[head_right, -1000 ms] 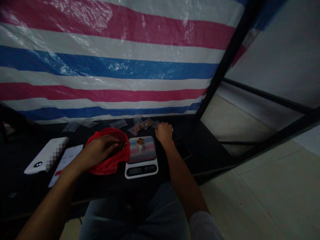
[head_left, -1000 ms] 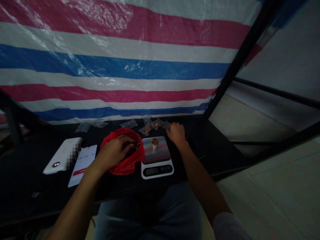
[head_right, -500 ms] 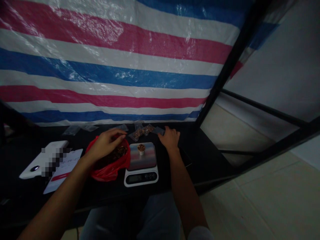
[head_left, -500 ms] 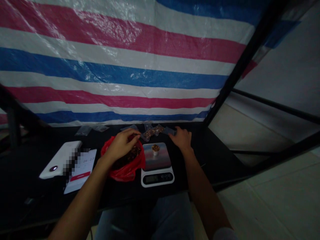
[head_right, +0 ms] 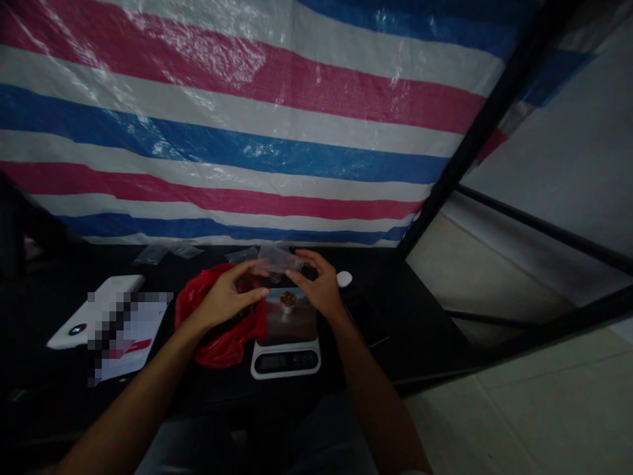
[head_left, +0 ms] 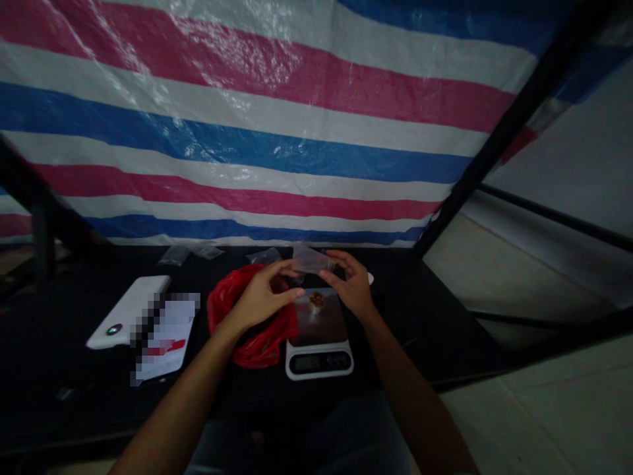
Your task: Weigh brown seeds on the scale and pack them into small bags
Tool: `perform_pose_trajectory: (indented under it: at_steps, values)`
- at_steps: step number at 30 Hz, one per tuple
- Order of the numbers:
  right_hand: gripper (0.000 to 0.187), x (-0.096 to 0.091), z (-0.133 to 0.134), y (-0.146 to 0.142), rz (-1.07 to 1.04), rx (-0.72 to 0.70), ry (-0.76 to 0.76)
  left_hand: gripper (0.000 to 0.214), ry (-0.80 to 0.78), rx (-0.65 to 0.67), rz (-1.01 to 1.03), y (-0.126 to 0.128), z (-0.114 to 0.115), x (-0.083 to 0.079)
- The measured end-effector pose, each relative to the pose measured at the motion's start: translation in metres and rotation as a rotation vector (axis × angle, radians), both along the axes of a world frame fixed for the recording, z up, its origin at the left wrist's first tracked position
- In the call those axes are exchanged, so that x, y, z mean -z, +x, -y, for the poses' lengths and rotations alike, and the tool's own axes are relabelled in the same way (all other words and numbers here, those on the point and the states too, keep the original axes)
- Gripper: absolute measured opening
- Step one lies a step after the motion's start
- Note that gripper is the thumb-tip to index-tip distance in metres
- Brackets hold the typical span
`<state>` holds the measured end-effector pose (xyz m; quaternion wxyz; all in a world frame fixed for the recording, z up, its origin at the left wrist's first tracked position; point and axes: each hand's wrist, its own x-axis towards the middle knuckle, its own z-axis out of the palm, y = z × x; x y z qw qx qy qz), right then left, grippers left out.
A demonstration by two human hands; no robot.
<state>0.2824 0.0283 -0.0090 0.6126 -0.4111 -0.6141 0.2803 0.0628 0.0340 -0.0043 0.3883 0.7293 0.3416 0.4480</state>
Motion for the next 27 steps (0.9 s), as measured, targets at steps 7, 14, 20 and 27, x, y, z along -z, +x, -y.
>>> perform_pose_trajectory:
  at_steps: [7, 14, 20, 27]
  values:
    - [0.049, 0.001, 0.014, -0.021, -0.048, -0.231, -0.031, 0.055, -0.190, 0.070, 0.326, 0.012, 0.010, -0.003]
    - [0.058, -0.002, 0.012, -0.003, 0.156, -0.258, -0.030, 0.044, -0.396, -0.021, 0.619, 0.008, 0.003, 0.002]
    - [0.051, -0.007, 0.011, 0.029, 0.504, -0.306, -0.295, 0.029, -0.645, -0.026, 0.809, 0.006, -0.004, 0.001]
    - [0.046, 0.001, 0.009, 0.033, 0.473, -0.455, -0.468, 0.021, -0.723, -0.073, 0.716, 0.016, 0.001, 0.004]
